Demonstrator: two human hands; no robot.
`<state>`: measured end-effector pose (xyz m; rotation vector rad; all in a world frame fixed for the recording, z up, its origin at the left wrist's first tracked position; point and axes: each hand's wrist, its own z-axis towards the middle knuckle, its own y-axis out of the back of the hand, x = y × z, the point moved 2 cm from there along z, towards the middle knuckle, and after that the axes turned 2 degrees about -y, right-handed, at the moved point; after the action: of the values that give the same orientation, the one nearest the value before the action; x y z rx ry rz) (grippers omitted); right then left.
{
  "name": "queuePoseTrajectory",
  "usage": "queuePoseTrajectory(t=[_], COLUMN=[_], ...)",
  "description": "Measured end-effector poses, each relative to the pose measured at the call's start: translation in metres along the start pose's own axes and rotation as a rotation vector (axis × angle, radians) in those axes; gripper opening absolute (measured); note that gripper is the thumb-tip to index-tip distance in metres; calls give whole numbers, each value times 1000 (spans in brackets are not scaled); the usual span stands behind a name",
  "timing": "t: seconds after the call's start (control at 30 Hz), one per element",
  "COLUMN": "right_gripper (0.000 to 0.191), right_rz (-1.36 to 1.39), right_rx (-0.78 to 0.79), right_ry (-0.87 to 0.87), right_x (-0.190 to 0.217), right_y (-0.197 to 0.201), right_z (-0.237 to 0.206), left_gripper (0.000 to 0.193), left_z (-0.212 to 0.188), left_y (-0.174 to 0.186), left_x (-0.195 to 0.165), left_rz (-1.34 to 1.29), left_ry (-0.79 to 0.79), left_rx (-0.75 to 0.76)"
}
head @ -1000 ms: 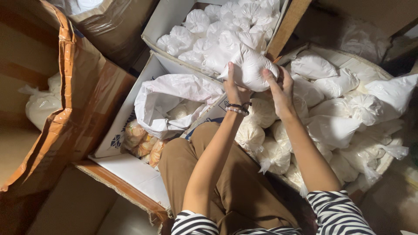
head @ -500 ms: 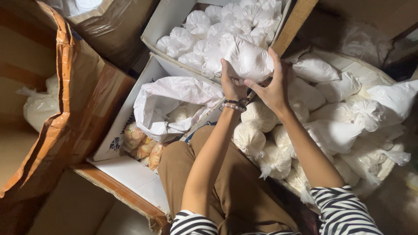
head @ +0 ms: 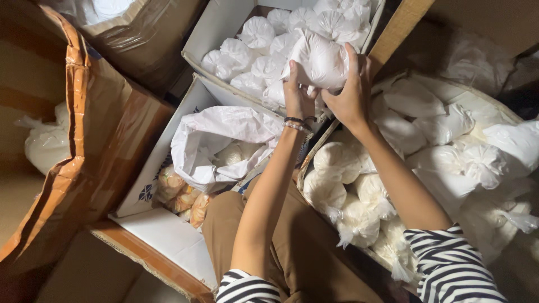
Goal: The person sits on the floor and repeatedly picks up small white plastic-wrapped bundles from a basket, then places them into a cardboard box. The person continues this pick-and-place cycle throughout the clip.
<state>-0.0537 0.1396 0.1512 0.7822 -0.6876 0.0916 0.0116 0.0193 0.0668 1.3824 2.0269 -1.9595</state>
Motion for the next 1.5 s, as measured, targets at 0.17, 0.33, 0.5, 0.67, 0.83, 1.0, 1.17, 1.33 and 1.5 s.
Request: queuePoseTrajectory(t=[0.17,0.33,0.5,0.67,0.83,1.0,1.17,1.33,1.5], right_gripper=[94,95,93,83,82,75,64,63,58], right_rz=[27,-10,-9,-205,-349,-345,-293,-679,-271], right_rx=[37,96,14,63,171,313,406,335,424], right_ry=[-2,-112,19,-141,-281,-473,-461,-28,-330], right_x=[-17,-40,-58,-65,-64,-63,-73,-87,-94], right_y=[-13,-30,-41,-47,-49,-52,-53,-60,-71], right_z=[11,27,44,60,69,75,70,78,75], left_gripper=[64,54,47,51,59,67,68,60,58], left_z=[21,44,63,78,91,89,84,78,75], left_y=[7,8,6,1,7,15,17,22,27], left_x=[5,-3,-13,-14,-10,-4,-2,5,15], left_rz=[126,304,712,982,1432,1633,1694,1767,1841], left_ry=[-62,-110,-323,-589,-714,-571,-464,-663,-567], left_rx=[-29,87,163,240,169,179,136,100,59])
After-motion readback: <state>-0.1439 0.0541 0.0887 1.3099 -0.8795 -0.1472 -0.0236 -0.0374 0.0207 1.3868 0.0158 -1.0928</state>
